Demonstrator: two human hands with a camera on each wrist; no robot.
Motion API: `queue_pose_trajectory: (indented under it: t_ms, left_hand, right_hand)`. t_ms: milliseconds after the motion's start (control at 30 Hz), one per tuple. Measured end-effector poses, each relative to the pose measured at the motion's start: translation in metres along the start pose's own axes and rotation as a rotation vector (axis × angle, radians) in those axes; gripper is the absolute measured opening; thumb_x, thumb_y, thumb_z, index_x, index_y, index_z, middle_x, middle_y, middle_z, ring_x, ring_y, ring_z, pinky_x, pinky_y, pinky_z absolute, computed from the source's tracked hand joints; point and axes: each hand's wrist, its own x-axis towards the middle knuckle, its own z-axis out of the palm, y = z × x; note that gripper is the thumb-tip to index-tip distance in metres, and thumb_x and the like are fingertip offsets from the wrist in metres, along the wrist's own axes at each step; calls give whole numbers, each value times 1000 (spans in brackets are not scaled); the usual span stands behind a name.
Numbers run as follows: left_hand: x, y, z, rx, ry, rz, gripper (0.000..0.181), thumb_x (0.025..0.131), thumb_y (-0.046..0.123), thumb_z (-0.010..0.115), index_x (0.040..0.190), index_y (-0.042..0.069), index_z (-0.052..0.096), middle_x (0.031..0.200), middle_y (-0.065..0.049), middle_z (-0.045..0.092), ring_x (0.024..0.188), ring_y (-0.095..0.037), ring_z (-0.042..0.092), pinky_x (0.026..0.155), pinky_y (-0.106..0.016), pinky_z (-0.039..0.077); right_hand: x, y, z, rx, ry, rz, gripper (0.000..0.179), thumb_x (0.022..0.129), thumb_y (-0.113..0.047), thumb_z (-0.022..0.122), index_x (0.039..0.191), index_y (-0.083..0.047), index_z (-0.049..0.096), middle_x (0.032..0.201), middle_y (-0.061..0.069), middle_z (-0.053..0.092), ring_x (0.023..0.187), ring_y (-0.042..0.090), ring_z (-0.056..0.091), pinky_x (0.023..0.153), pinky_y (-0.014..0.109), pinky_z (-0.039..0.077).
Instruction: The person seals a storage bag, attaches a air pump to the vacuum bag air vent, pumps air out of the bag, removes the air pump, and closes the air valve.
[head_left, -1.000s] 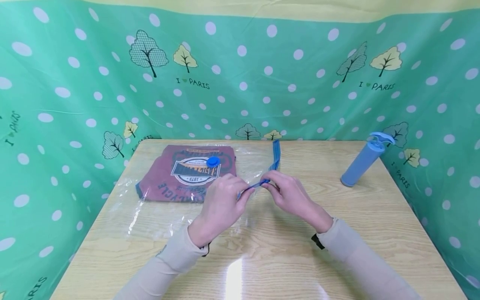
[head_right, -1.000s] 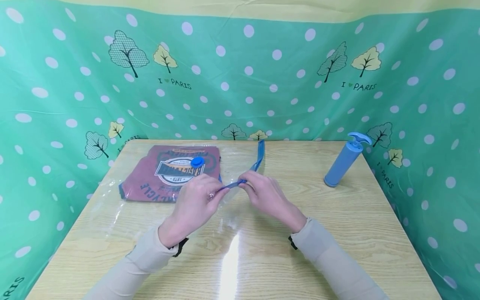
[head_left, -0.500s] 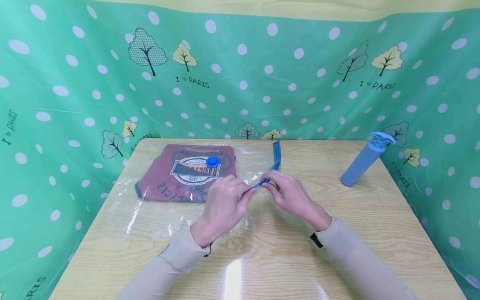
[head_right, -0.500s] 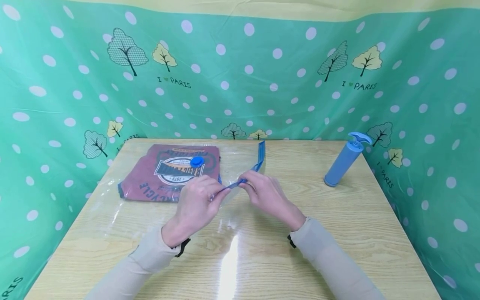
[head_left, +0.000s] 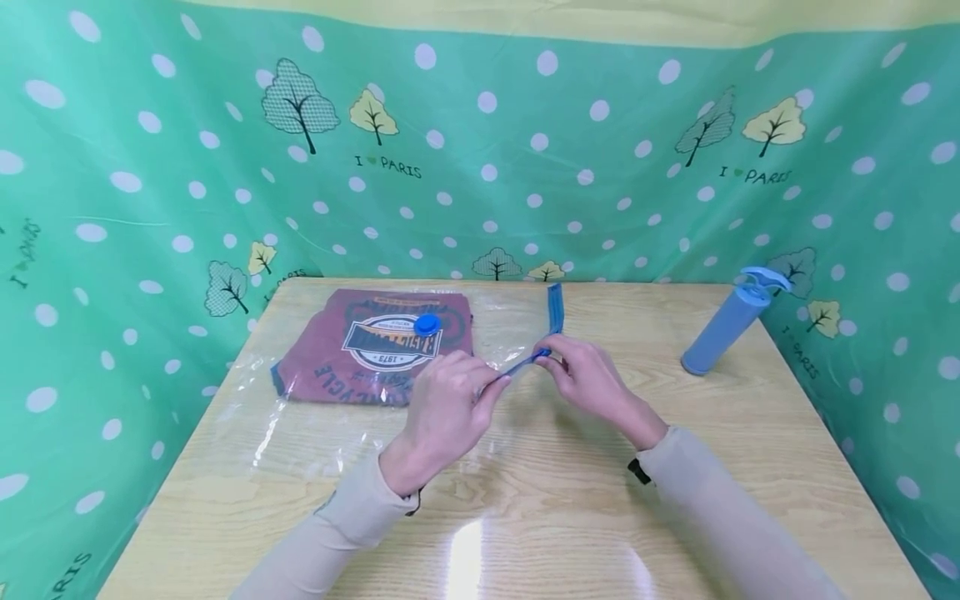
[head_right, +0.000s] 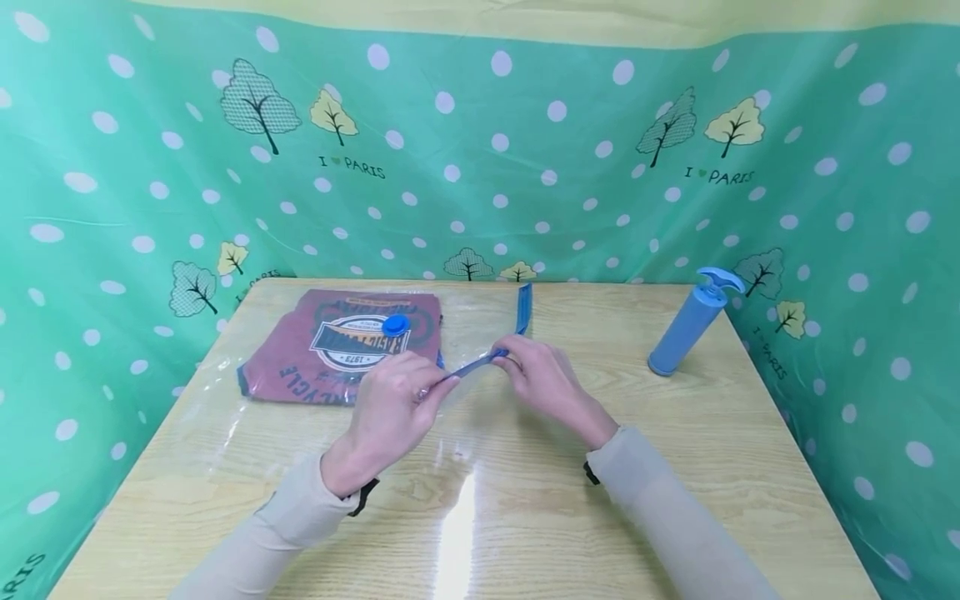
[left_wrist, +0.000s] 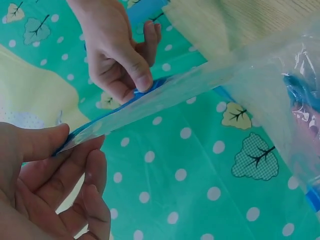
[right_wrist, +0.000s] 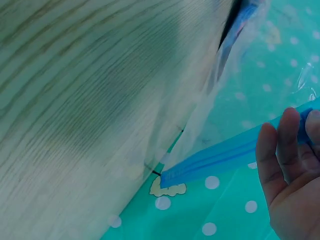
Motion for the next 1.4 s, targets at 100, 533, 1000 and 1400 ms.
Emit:
queue_pose_trajectory:
  t_ms: [100, 533, 1000, 1400]
  left_hand:
    - [1, -1, 0, -30, 2, -13, 9, 92, 13, 83, 85, 10, 80, 79, 2, 74, 74, -18, 66, 65, -34, 53]
    - [2, -2, -3, 6, -62, -32, 10, 92, 16, 84, 85, 11, 80, 80, 3, 73, 71, -16, 62, 59, -31, 49]
    - [0, 0, 3, 5, 19, 39, 14, 91, 13, 82, 77, 11, 79, 67, 5, 65, 64, -15, 58, 57, -31, 45]
    - [-2, 1, 7, 12, 34, 70, 14, 92, 13, 81, 78, 10, 80, 69, 3, 70, 67, -16, 63, 61, -33, 50]
  right_hand:
    - [-1, 0, -1, 7, 18, -6, 6, 101, -8, 72, 107, -10, 72, 91, -1, 70, 60, 10, 49, 51, 29, 44]
    - [-2, 0, 0, 40, 7, 5, 6, 101, -6, 71, 106, -9, 71, 88, -2, 66, 59, 11, 45, 51, 28, 40]
    - [2, -1, 3, -7, 40, -34, 6, 101, -8, 72, 106, -12, 70, 93, -1, 70, 57, 9, 45, 48, 29, 40]
    - [15, 26, 8, -30, 3, 78, 5, 102, -10, 70, 107, -13, 72, 101, 1, 74, 65, 15, 54, 56, 34, 46]
